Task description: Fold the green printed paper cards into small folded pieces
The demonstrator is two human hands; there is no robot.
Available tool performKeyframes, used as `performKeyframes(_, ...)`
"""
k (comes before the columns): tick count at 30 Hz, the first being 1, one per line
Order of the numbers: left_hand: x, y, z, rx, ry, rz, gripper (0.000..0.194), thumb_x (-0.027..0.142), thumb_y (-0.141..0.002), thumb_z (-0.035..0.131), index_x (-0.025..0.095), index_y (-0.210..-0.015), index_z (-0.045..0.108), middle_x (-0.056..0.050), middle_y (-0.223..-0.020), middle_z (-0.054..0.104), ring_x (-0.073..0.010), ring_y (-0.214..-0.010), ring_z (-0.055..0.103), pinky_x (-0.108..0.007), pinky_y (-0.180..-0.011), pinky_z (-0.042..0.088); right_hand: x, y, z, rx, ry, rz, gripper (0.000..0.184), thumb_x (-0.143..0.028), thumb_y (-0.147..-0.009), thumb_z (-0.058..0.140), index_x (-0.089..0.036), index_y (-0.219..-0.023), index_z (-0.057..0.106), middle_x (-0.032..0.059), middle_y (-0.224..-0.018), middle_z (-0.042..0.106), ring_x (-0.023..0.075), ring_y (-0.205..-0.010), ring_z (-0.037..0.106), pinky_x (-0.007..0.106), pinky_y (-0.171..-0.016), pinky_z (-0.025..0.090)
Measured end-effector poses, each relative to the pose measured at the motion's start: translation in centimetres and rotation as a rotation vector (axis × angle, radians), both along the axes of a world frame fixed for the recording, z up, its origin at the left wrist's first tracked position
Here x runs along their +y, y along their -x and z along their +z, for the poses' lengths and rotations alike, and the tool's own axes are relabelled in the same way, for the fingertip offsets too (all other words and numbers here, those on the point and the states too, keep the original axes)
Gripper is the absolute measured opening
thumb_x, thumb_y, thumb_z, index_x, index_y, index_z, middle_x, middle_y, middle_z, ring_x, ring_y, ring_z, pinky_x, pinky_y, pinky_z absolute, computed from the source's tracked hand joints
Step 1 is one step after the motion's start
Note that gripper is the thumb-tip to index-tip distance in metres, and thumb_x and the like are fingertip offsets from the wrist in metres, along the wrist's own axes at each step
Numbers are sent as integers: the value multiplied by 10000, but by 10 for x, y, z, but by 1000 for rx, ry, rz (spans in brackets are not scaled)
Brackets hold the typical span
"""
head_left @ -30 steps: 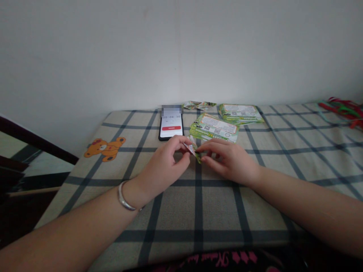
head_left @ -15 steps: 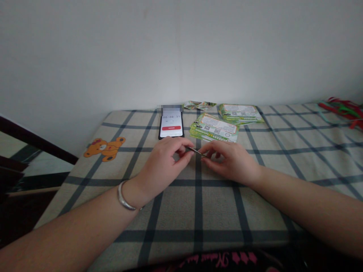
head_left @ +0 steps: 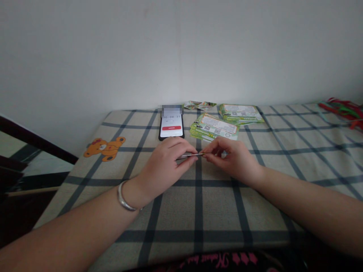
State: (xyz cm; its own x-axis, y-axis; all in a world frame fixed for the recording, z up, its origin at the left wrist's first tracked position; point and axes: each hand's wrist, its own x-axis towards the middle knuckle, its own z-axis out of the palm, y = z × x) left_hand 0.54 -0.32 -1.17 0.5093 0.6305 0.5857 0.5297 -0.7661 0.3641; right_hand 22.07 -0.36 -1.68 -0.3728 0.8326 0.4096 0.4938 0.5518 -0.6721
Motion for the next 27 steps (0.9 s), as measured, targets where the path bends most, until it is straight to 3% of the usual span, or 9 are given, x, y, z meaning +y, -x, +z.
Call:
performKeyframes(5, -2, 0, 1, 17, 56, -32, 50, 148, -870, 627, 167, -916, 633, 5, -871, 657, -116, -837, 610, -235, -760, 460, 2, 2, 1, 48, 54, 38, 89, -250, -804, 658, -161, -797, 661, 13, -703, 674, 94, -587, 574, 214, -530, 445)
performKeyframes(14, -4, -2, 3, -11, 54, -22, 78, 122, -874, 595, 173, -907, 644, 7, -862, 680, -109, -816, 630, -221, -750, 478, 8, -3, 5, 265, 403, 241, 321, -374, -953, 456, -156, -896, 683, 28, -747, 675, 103, -665, 592, 226, -609, 462)
performKeyframes(17, -4, -2, 3, 0, -16, -36, 76, 133, -875, 590, 172, -908, 646, 0, -871, 692, -122, -831, 639, -243, -768, 490, 12, -3, 3, 349, 522, 269, 288, -387, -929, 511, -171, -862, 689, 9, -740, 676, 87, -627, 574, 210, -581, 446)
performKeyframes(21, -4, -2, 2, 25, -99, -35, 69, 136, -872, 589, 169, -898, 643, -9, -875, 697, -139, -837, 645, -271, -774, 499, 13, -1, 2, 425, 572, 335, 195, -358, -855, 637, -174, -803, 672, -5, -749, 675, 83, -656, 584, 209, -623, 460)
performKeyframes(27, -5, -3, 4, -18, -11, -35, 65, 133, -866, 595, 172, -864, 647, 6, -837, 693, -121, -806, 642, -249, -745, 487, 12, -1, 2, 430, 583, 371, 139, -310, -827, 672, -172, -836, 660, 0, -794, 683, 88, -715, 609, 221, -687, 485)
